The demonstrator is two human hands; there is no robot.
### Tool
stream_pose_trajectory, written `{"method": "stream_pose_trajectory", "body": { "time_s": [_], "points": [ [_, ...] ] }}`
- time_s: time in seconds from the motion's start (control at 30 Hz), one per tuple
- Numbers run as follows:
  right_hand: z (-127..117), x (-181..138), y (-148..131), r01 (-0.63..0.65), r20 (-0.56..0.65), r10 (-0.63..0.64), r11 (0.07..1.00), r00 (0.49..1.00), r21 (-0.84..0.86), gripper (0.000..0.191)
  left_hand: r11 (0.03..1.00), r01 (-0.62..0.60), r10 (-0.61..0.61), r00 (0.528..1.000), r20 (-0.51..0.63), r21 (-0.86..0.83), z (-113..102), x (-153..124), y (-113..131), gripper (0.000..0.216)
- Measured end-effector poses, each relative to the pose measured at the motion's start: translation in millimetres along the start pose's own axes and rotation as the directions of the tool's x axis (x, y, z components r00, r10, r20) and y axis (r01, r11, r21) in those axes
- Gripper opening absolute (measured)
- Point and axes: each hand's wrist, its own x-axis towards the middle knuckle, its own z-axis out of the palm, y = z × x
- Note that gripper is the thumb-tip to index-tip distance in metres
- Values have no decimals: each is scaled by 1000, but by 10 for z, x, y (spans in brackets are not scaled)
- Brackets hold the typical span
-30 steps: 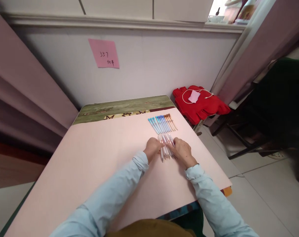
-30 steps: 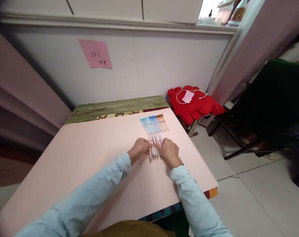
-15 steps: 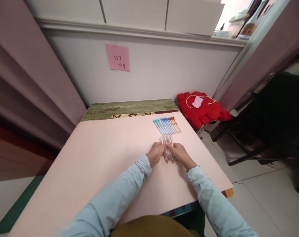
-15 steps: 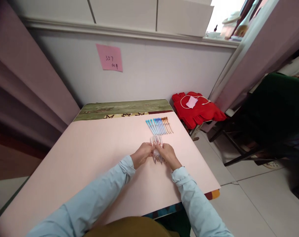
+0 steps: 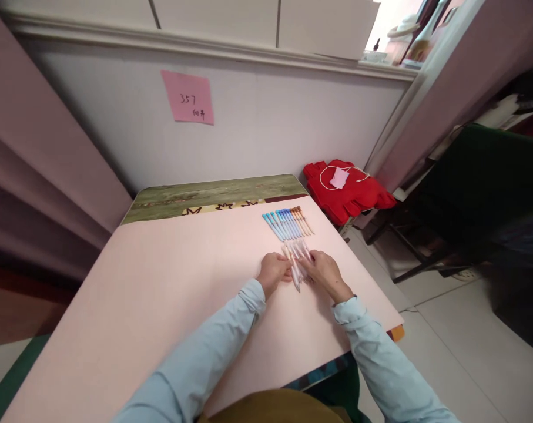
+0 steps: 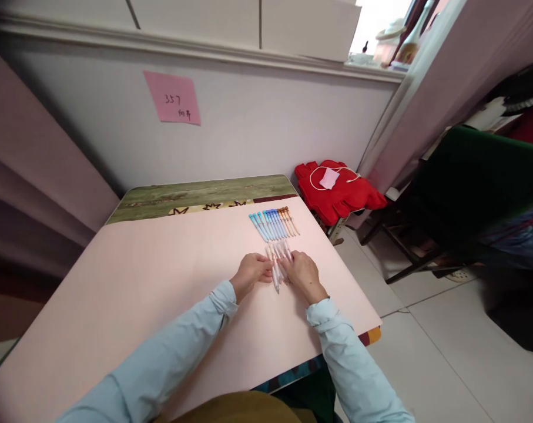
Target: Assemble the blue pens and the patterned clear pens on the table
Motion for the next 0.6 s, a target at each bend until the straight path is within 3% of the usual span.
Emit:
{"method": "stream_pose_trajectory", "body": {
  "time_s": [0.17,0.33,0.47,0.6],
  "points": [
    [-55,-98,60,-51,-62,50,999,997,-11,39,990,-20,20,1000,0,141,-5,88,33,24],
    [-96,-115,164,-92,-84,92,996,992,2,44,986,-18,11,999,46,168,-105,56,96,20],
    [-111,-150,167,-42,-162,53,996,985,72,42,999,-32,31,994,105,14,-379,-106,110,14],
    [-67,-271,-208,118,-308,-29,954,951,274,37,977,-26,50,993,109,-214,-771,-318,86,18]
  ]
}}
